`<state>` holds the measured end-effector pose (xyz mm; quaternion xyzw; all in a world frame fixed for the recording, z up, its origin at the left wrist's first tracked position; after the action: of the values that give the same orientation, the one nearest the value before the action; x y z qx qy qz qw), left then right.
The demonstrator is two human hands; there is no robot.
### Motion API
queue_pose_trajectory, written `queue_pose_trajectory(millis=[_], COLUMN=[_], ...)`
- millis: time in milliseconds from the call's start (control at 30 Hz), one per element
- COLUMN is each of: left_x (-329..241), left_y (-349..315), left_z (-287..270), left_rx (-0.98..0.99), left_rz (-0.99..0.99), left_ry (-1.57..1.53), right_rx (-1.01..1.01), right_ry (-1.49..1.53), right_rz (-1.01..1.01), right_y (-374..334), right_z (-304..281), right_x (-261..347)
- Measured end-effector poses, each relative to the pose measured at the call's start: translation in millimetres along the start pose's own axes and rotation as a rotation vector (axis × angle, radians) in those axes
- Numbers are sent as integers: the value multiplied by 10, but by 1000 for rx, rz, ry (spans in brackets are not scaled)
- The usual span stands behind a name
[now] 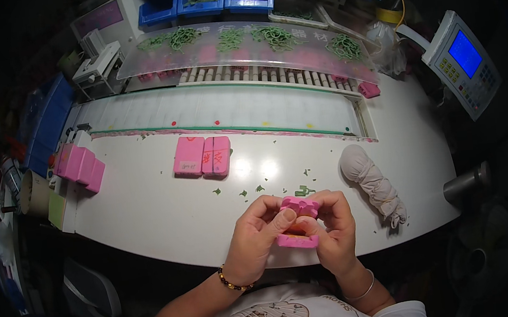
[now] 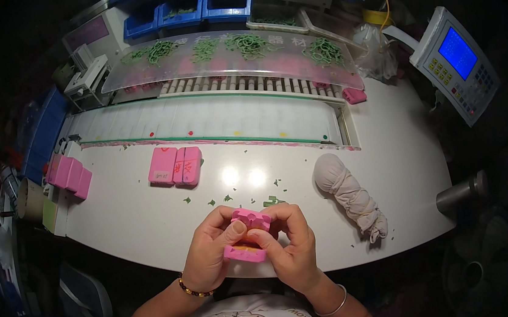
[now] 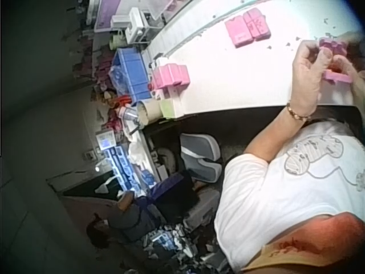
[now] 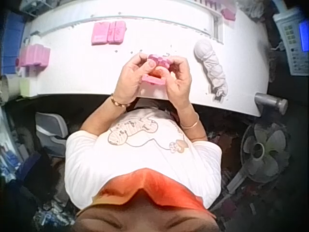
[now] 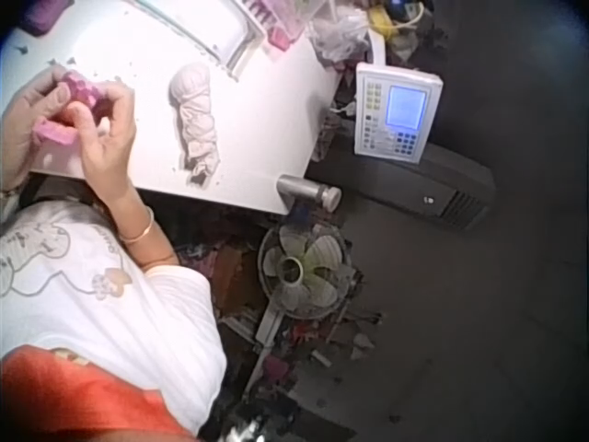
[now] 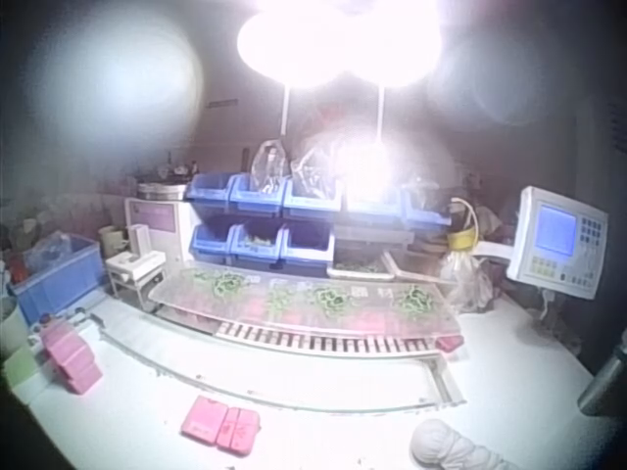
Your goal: Assembling small colorful components into a pink mold and cleaning the final product.
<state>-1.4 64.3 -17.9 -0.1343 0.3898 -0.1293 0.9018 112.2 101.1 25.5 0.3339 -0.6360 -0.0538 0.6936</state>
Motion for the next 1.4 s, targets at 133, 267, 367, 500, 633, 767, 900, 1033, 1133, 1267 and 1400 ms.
queue_pose_trajectory(millis=[133, 267, 367, 500, 633, 767, 900, 1033, 1133, 1267, 1400], left_x=[-59, -92, -165, -229, -203, -199, -187, -169, -177, -164, -162], left_y=[-44, -73, -110, -108, -106, -99, -108, -113, -102, -99, -124], left_z=[53, 17, -33, -47, -71, -53, -63, -4, -35, -63, -88], left_rx=[12, -32, -115, -118, -115, -89, -93, -78, -68, -90, -121], left_rz=[62, 111, 234, 244, 218, 203, 167, 150, 147, 136, 211], left_ry=[63, 217, 199, 190, 183, 191, 251, 268, 282, 315, 332], right_rx=[-98, -166, -123, 38, -24, -30, 24, 8, 12, 41, 92], right_ry=[110, 263, 289, 216, 298, 326, 356, 326, 270, 244, 187], right_rz=[122, 211, 271, 283, 326, 348, 395, 393, 376, 322, 304], right_y=[-8, -12, -41, -56, -74, -97, -32, -40, -69, -72, -21], right_z=[-91, -69, -55, 4, 22, -22, 7, -22, -37, -14, 74], right_x=[-103, -135, -192, -232, -231, -273, -249, -249, -270, -241, -147])
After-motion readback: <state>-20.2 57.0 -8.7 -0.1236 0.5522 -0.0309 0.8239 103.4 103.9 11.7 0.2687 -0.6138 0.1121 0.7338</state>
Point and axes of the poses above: each hand's wrist, its own y-axis towards the middle knuckle, its own z-axis out of the palm, x = y × z, the point moved 9 cm from there along y, towards the middle knuckle, and after that the axes turned 13 degrees about -z, right-handed, at the moved point
